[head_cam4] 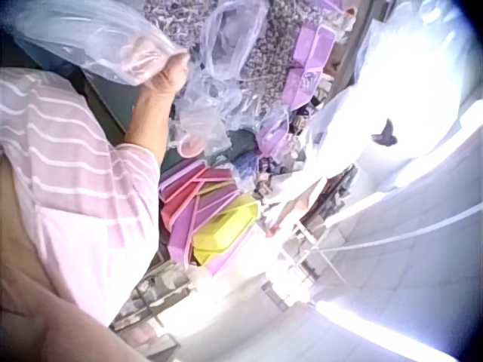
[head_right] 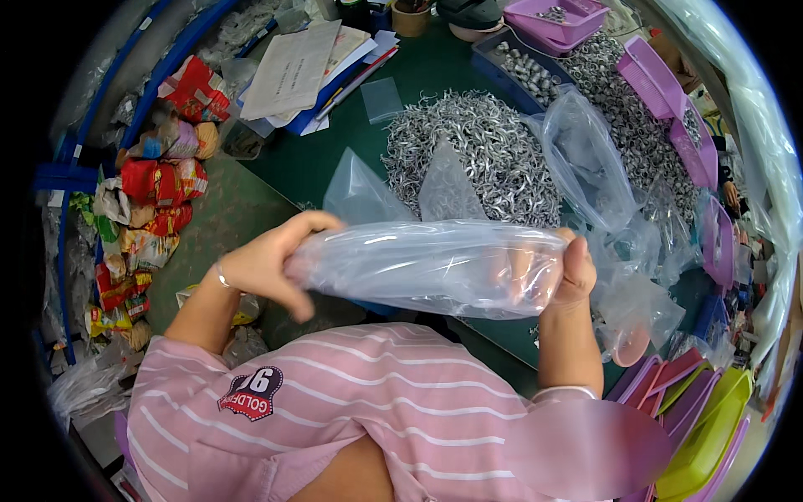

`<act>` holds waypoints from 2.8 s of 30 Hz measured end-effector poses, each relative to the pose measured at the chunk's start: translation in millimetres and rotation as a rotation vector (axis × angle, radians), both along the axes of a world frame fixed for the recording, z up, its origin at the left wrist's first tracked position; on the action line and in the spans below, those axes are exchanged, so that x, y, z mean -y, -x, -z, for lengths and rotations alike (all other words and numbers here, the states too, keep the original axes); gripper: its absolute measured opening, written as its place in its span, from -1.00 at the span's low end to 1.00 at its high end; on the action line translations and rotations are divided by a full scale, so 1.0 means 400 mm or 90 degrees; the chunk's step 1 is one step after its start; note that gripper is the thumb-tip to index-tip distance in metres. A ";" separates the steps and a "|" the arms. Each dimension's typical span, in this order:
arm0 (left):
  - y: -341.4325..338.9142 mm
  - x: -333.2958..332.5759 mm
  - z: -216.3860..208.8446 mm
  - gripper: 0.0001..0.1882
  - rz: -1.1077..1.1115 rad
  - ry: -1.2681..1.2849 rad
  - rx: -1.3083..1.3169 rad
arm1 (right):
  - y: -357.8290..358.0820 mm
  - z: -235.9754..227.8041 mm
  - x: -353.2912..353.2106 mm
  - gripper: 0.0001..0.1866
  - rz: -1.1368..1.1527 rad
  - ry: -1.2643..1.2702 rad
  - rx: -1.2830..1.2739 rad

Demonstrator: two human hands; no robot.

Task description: The person places small curved metal hooks into a plastic bag, seals the bag, and puts it onto a shelf before picking up more hooks by hand to sort them on the table.

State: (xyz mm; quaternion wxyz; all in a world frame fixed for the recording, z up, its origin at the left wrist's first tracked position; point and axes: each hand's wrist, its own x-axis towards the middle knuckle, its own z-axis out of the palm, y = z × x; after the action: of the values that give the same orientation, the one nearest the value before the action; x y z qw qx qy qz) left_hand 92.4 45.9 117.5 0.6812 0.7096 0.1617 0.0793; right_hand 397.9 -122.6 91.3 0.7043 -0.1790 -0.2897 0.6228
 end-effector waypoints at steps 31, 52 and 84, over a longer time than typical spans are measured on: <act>0.087 -0.050 0.238 -0.44 -0.226 -0.296 -0.296 | -0.193 0.204 -0.658 -0.77 0.030 -0.100 1.460; 0.283 0.193 0.783 -0.79 0.595 -0.181 -0.614 | 0.361 0.443 0.404 -0.64 -0.445 0.681 0.947; 0.299 0.129 0.743 -0.77 0.190 -0.430 -0.082 | 0.418 1.029 -0.038 -0.60 0.215 0.593 1.140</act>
State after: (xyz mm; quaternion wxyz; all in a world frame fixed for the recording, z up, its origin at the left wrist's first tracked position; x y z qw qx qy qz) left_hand -27.2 -5.8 -179.8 0.4014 0.9135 0.0637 -0.0172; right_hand 230.9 -107.6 -320.2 0.1684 -0.8730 -0.4098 0.2037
